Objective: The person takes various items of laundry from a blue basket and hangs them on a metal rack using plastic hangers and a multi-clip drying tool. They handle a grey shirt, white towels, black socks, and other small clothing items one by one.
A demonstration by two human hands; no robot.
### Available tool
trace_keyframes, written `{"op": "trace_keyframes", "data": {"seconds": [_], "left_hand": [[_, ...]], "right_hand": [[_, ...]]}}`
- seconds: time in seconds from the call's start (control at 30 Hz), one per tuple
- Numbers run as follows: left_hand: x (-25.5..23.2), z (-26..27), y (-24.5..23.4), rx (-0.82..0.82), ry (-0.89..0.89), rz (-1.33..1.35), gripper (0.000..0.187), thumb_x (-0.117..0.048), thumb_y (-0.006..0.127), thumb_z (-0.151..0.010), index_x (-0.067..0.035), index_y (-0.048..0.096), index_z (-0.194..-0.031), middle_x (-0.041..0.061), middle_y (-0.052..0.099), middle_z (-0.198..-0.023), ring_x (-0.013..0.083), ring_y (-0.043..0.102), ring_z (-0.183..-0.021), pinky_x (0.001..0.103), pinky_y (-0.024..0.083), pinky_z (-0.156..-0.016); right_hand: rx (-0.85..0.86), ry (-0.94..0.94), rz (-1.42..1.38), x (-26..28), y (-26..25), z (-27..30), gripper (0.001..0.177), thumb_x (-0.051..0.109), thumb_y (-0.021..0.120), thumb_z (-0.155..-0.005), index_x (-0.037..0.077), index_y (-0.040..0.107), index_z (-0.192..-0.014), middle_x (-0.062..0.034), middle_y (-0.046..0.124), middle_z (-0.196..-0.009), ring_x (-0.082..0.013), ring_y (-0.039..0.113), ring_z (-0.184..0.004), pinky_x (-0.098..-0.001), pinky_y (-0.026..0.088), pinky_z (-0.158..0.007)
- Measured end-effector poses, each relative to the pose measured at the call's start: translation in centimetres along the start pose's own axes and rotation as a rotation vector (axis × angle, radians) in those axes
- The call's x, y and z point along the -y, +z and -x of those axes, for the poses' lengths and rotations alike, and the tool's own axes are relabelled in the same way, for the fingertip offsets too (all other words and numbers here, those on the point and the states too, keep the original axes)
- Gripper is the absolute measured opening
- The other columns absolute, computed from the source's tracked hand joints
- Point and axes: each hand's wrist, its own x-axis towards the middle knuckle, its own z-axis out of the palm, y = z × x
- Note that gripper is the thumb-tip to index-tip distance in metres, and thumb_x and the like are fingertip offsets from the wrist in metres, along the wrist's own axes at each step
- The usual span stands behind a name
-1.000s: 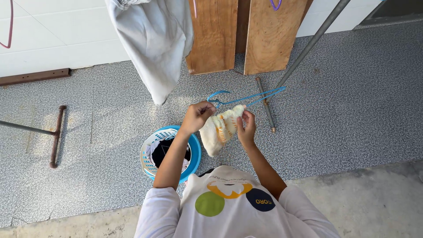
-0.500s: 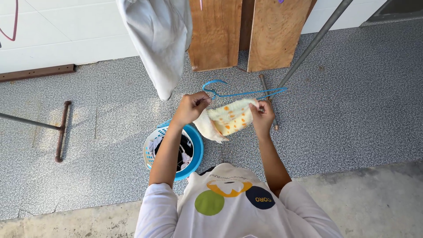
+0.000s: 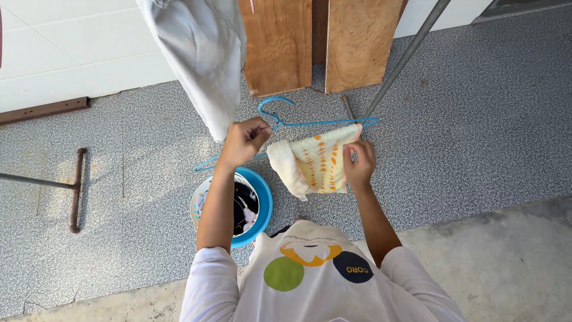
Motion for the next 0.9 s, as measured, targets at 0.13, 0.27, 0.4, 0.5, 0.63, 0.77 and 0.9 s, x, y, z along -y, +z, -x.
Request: {"op": "trace_keyframes", "data": {"seconds": [0.13, 0.27, 0.4, 0.5, 0.63, 0.77, 0.9], "left_hand": [[-0.5, -0.5, 0.1, 0.005, -0.001, -0.008, 0.007, -0.007, 0.073, -0.093, -0.002, 0.073, -0.089, 0.002, 0.066, -0.066, 0.0046, 0.052, -0.056, 0.026, 0.041, -0.051], [-0.8, -0.5, 0.2, 0.008, 0.014, -0.023, 0.007, -0.007, 0.074, -0.092, -0.002, 0.073, -0.087, 0.003, 0.068, -0.066, 0.0045, 0.054, -0.055, 0.026, 0.042, -0.05], [-0.4, -0.4, -0.1, -0.034, 0.039, -0.027, 0.008, -0.006, 0.073, -0.094, 0.0, 0.072, -0.089, 0.003, 0.067, -0.067, 0.0043, 0.054, -0.058, 0.025, 0.044, -0.053], [0.4, -0.6, -0.7, -0.061, -0.006, 0.051, 0.008, -0.006, 0.071, -0.094, 0.001, 0.071, -0.091, 0.0, 0.065, -0.067, 0.0029, 0.05, -0.06, 0.024, 0.042, -0.053], [1.1, -0.5, -1.3, -0.112, -0.076, 0.003, 0.009, -0.006, 0.072, -0.095, 0.001, 0.072, -0.091, 0.0, 0.054, -0.059, 0.0051, 0.041, -0.055, 0.027, 0.034, -0.05], [1.6, -0.6, -1.2, -0.133, -0.06, -0.038, 0.008, -0.006, 0.073, -0.095, 0.0, 0.073, -0.091, 0.0, 0.053, -0.057, 0.0054, 0.041, -0.053, 0.027, 0.034, -0.048], [2.3, -0.6, -0.7, -0.117, -0.063, -0.06, 0.007, -0.007, 0.074, -0.094, 0.0, 0.073, -0.091, 0.002, 0.052, -0.056, 0.0059, 0.042, -0.052, 0.028, 0.035, -0.049]], "right_hand": [[0.12, 0.129, -0.055, 0.9, 2.6, 2.1, 0.029, 0.016, 0.086, -0.086, 0.001, 0.067, -0.103, -0.0087, 0.065, -0.099, -0.02, 0.064, -0.086, -0.0328, 0.054, -0.074], [0.079, 0.178, -0.007, 0.0, 5.6, 2.0, 0.03, 0.019, 0.085, -0.086, 0.001, 0.067, -0.1, -0.0089, 0.065, -0.096, -0.0193, 0.064, -0.082, -0.0315, 0.055, -0.07], [0.094, 0.238, -0.031, -1.4, 7.6, 2.0, 0.014, 0.015, 0.075, -0.098, 0.002, 0.069, -0.099, -0.0069, 0.068, -0.092, -0.0169, 0.067, -0.077, -0.0319, 0.054, -0.069], [0.105, 0.27, -0.066, -2.9, 6.6, 2.4, 0.017, 0.017, 0.074, -0.099, 0.002, 0.069, -0.096, -0.0066, 0.07, -0.087, -0.017, 0.067, -0.074, -0.0316, 0.053, -0.066], [0.132, 0.404, -0.053, -7.3, 3.4, 2.8, 0.02, 0.021, 0.072, -0.101, 0.003, 0.069, -0.093, -0.0046, 0.069, -0.079, -0.0147, 0.065, -0.066, -0.0311, 0.05, -0.059], [0.111, 0.448, 0.115, -13.7, -0.1, 3.9, 0.023, 0.022, 0.074, -0.103, 0.003, 0.068, -0.09, -0.003, 0.065, -0.071, -0.0134, 0.058, -0.058, -0.0316, 0.043, -0.052], [0.175, 0.704, 0.415, -18.4, -3.6, 4.7, 0.036, 0.04, 0.066, -0.104, 0.005, 0.074, -0.1, -0.0115, 0.072, -0.085, -0.0246, 0.065, -0.07, -0.0416, 0.052, -0.067]]}}
